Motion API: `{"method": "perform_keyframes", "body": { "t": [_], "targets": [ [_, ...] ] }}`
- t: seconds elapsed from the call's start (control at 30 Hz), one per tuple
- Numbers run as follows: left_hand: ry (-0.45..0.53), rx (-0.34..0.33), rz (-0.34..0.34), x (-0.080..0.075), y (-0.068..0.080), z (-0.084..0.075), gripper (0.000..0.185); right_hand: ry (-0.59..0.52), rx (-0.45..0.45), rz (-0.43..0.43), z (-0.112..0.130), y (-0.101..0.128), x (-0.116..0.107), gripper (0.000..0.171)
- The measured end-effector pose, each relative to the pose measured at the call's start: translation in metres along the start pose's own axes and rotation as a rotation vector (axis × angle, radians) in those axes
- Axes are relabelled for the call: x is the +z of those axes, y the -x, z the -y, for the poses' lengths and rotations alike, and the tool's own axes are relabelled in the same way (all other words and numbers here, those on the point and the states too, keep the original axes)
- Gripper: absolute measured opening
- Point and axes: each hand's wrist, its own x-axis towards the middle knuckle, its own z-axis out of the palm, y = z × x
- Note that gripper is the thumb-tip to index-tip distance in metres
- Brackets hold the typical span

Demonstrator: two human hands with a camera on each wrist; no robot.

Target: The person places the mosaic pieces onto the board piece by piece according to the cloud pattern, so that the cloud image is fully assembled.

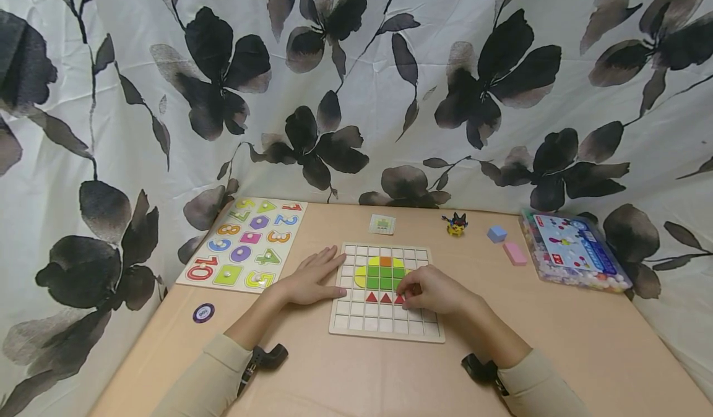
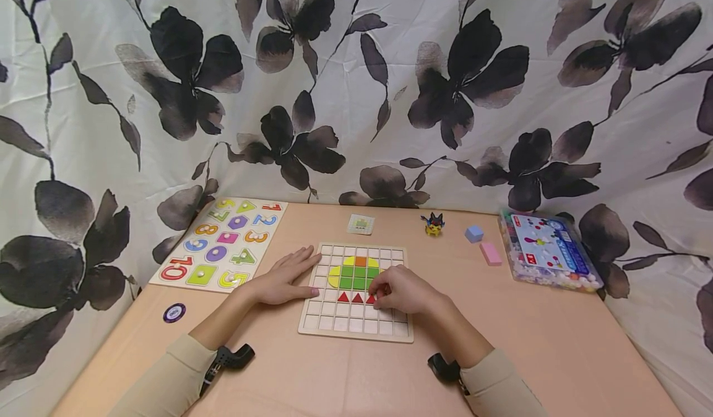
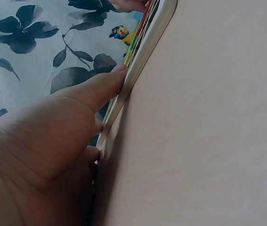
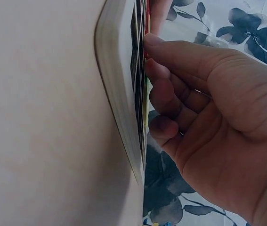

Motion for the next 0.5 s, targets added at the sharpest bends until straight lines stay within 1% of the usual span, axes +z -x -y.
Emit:
{"method": "perform_keyframes", "body": {
  "t": [0.33,0.5],
  "targets": [
    [-0.005,0.0,0.002,0.0008,-0.0006,0.0008,0.091,-0.013,-0.009,-0.004,-0.0003,0.0001,-0.0006,0.015],
    [0.006,-0.004,0.001,0.0021,-0.0001,0.0014,0.091,-0.023,0.019,-0.034,0.0008,0.0015,-0.002,0.013]
  ]
}}
